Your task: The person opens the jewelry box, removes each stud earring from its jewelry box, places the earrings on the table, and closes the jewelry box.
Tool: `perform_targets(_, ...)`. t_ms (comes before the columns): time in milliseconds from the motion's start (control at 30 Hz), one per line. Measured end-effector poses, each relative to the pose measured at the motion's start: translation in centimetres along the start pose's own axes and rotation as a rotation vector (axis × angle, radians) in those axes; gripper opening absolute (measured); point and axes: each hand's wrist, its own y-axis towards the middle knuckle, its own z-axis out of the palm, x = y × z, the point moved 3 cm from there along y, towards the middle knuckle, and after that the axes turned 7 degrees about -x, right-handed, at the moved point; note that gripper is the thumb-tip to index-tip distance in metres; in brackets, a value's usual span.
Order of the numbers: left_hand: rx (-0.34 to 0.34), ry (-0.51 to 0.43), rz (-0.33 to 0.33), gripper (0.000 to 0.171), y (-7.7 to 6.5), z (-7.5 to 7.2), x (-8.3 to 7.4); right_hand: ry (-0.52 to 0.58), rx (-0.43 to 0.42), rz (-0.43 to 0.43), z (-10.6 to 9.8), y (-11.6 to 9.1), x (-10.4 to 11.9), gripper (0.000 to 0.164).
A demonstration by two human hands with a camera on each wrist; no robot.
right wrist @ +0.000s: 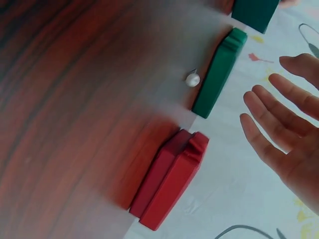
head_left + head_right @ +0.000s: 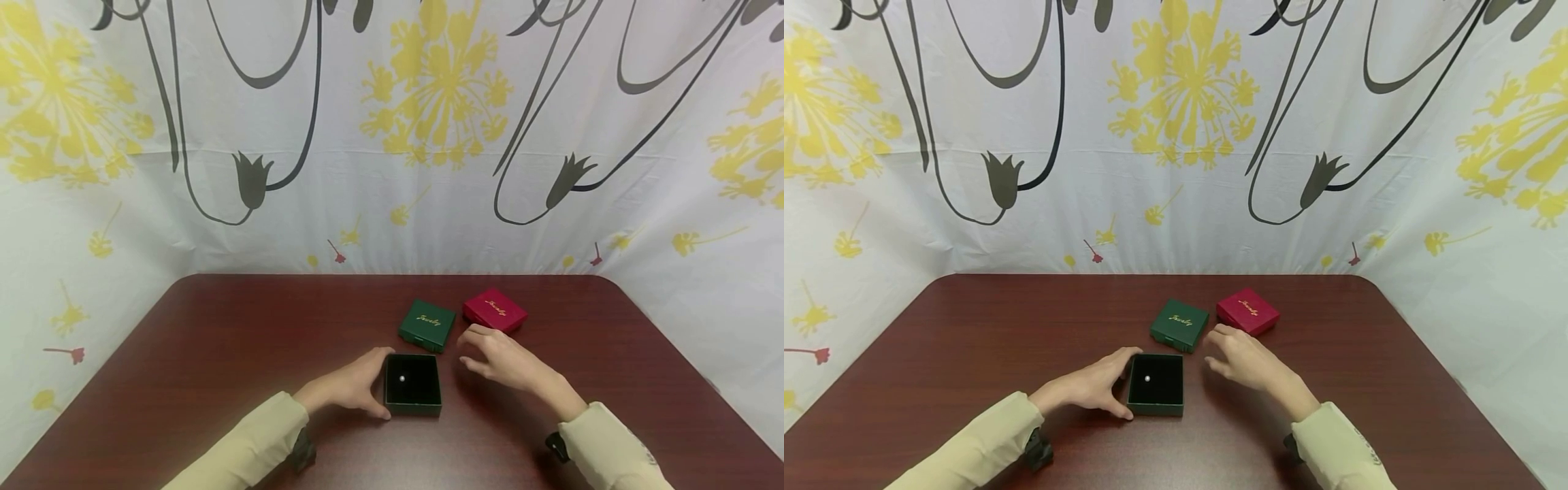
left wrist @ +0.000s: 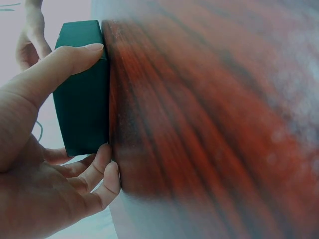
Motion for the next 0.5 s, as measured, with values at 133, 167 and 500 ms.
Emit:
perform_targets(133, -0.002, -0.003, 0.004, 0.089, 0.0, 0.0, 0.0, 0.026, -0.006, -0.017, 0.0, 0.4, 0.7, 0.020)
perform_targets(167, -0.003, -0.003, 0.006, 0.089, 0.0, 0.0, 0.0, 0.032, -0.010, -0.026, 0.1, 0.5, 0.8, 0.020)
perform_targets(500, -0.006, 0.005, 0.012, 0.089, 0.0, 0.0, 0.0, 0.087, 0.019, -0.069, 0.4, 1.5, 2.5, 0.028)
